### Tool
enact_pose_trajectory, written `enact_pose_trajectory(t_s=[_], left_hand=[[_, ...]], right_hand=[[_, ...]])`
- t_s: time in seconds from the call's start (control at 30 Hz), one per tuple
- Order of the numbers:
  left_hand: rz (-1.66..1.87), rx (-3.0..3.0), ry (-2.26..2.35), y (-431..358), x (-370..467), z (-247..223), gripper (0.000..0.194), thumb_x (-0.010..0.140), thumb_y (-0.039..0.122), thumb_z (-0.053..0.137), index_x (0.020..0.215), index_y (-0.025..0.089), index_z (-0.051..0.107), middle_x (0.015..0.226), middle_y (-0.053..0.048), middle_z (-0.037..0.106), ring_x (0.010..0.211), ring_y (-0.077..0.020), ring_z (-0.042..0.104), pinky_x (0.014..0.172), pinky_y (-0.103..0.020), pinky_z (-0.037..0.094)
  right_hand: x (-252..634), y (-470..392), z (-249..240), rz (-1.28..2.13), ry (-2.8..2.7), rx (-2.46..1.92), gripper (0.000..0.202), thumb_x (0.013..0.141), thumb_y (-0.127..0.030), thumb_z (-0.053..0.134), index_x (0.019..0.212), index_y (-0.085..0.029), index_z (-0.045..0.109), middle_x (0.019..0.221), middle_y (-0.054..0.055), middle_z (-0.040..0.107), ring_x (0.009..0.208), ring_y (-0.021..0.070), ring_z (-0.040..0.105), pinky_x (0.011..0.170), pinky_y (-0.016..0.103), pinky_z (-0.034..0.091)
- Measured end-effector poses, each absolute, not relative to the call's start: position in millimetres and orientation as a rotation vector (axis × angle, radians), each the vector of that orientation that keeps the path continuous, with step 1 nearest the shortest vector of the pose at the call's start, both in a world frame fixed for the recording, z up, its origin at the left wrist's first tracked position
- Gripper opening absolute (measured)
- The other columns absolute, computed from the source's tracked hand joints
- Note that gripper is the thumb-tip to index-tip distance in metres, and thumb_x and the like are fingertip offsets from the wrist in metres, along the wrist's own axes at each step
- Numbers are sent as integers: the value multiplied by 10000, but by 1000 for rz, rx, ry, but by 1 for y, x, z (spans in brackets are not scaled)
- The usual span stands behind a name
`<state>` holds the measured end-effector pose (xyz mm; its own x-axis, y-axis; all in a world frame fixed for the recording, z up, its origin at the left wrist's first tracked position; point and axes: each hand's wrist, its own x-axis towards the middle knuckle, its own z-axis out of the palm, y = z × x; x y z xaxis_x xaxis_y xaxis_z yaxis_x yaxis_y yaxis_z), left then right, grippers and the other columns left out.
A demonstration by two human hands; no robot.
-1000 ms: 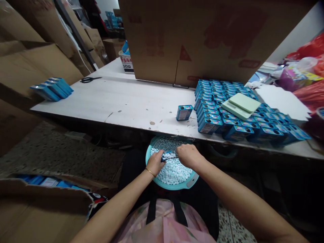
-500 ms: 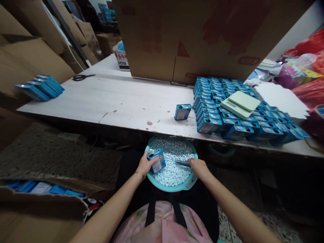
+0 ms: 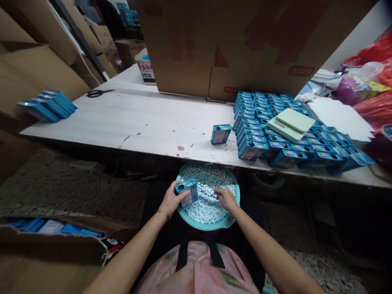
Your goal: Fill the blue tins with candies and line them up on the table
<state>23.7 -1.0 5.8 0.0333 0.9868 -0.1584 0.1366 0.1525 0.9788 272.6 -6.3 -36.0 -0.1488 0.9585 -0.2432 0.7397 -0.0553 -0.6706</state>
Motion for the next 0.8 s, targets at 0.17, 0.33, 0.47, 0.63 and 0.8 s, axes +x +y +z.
enact_pose_trajectory(t_s=[0.17,0.33,0.47,0.63,0.8], left_hand=[[964,1451,1451,-3,26,6,508,584,365,665,1030,164,528,850,-27,614,794,-176,577,767,-302,448],[866,1634,1471,-1,42,3,438,612,371,635,1003,195,547,817,-10,616,738,-163,569,702,-272,440],[910,1619,1462,0,43,9,421,619,369,627,992,191,546,808,-2,608,723,-152,561,706,-263,435],[904,1637,1472,-1,38,13,414,639,330,608,1023,196,526,838,-4,609,768,-158,573,740,-264,434],[757,1825,1446,-2,48,10,397,658,256,584,1047,226,505,945,-13,606,869,-176,569,786,-275,420]], right_hand=[[296,-8,21,917,-2089,-1752,303,794,-252,395,958,-260,649,852,12,665,795,145,573,671,214,374],[302,0,69,661,-2363,-1901,276,761,-196,414,822,-269,673,818,12,667,792,150,565,622,215,328],[309,12,63,876,-2246,-1796,260,752,-218,431,836,-234,676,759,8,655,702,128,555,595,209,338],[315,11,42,1235,-1905,-1602,281,734,-232,437,865,-136,666,646,11,612,567,103,501,555,210,380],[300,2,72,992,-2196,-1647,260,745,-200,428,825,-199,675,702,13,634,662,121,544,597,213,375]])
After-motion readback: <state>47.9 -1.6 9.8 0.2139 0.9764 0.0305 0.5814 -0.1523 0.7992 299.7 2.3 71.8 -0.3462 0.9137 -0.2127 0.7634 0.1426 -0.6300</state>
